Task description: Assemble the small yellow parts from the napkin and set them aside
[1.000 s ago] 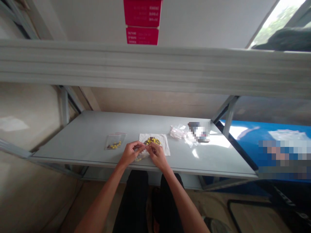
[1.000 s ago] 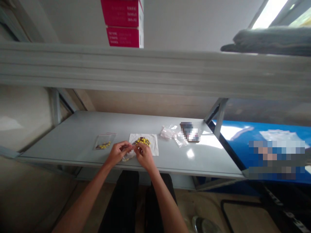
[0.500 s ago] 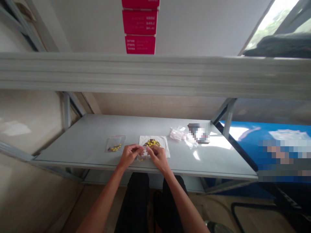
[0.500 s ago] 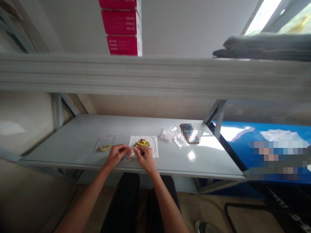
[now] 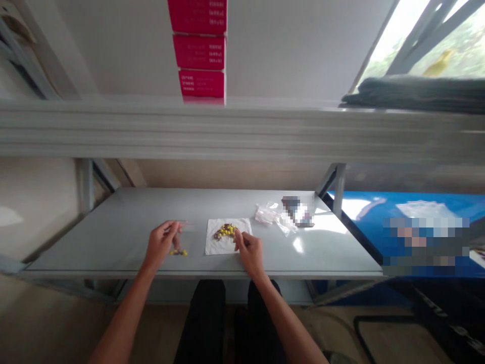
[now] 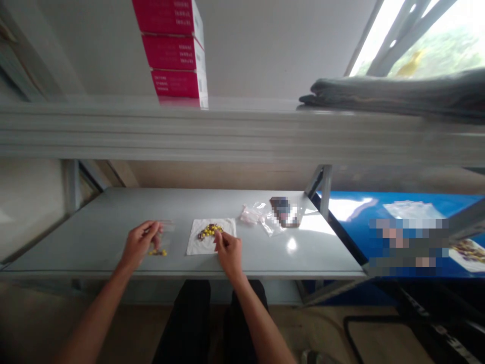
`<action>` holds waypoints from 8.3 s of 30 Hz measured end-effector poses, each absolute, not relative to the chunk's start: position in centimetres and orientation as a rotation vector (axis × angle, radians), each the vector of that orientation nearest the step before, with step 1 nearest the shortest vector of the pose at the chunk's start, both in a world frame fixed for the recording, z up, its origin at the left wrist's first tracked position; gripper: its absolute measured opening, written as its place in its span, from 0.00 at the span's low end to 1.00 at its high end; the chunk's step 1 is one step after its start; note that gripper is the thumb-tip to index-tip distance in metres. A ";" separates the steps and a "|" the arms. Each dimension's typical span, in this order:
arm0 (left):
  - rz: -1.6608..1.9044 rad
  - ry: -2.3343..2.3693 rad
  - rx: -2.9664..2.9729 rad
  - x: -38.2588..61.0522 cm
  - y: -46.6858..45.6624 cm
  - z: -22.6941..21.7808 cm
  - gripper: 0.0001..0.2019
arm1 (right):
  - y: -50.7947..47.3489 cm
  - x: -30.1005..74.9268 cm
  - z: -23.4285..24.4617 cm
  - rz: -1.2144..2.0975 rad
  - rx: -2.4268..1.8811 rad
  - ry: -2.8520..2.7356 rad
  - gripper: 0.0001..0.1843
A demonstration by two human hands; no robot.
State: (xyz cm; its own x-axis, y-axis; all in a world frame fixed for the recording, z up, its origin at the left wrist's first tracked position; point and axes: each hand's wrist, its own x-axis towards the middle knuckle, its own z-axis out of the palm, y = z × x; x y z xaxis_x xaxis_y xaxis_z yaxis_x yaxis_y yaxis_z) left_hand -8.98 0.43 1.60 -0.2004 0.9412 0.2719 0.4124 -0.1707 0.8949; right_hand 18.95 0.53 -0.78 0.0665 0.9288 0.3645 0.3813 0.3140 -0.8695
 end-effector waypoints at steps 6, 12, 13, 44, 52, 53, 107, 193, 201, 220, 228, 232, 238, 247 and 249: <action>1.043 2.167 2.189 -15.4 3.1 -0.1 0.17 | 7.3 27.8 1.2 -0.106 -1.624 -1.625 0.14; 1.141 2.469 2.224 -13.3 1.2 -0.5 0.21 | 10.7 30.3 0.7 -0.177 -1.837 -1.880 0.21; 1.197 2.442 2.220 -12.5 0.7 -0.1 0.20 | 10.4 30.2 0.7 -0.202 -1.806 -1.869 0.19; 1.465 1.323 1.372 -2.9 1.5 0.3 0.15 | 2.9 20.5 -0.1 0.406 -1.306 -1.547 0.14; 1.336 1.295 1.409 -3.1 0.5 -1.8 0.24 | 2.1 21.1 -1.6 0.171 -1.387 -1.867 0.07; 1.328 1.297 1.414 -3.1 0.5 -1.9 0.24 | 2.1 21.1 -1.6 0.157 -1.397 -1.902 0.07; 1.464 1.291 1.241 -2.8 0.6 -1.6 0.16 | 2.4 14.6 1.5 0.782 -1.054 -1.734 0.05; 1.505 1.270 1.299 -2.8 0.5 -1.9 0.18 | 2.2 15.2 1.5 0.787 -0.936 -1.924 0.11; 1.469 1.285 1.315 -2.9 0.3 -1.6 0.17 | 1.9 15.3 2.9 0.649 -1.012 -2.109 0.02; 1.487 1.264 1.304 -2.8 0.5 -2.1 0.13 | 2.2 21.1 -0.7 0.302 -1.552 -1.942 0.07; 1.404 1.259 1.446 -2.8 0.0 -1.3 0.16 | 2.2 20.4 -1.2 0.273 -1.511 -1.971 0.09; 1.351 1.267 1.533 -2.7 0.0 -1.0 0.18 | 2.4 20.6 -1.0 0.323 -1.441 -1.922 0.10; 1.284 1.263 1.619 -2.6 0.1 -1.0 0.17 | 2.4 19.1 1.2 0.603 -1.172 -1.834 0.09; 1.219 1.198 1.545 -2.4 -0.2 -0.8 0.19 | 2.6 17.6 2.3 0.730 -0.960 -2.007 0.08; 1.243 1.231 1.503 -2.4 -0.1 -0.8 0.20 | 2.9 17.8 1.8 0.771 -0.983 -1.914 0.08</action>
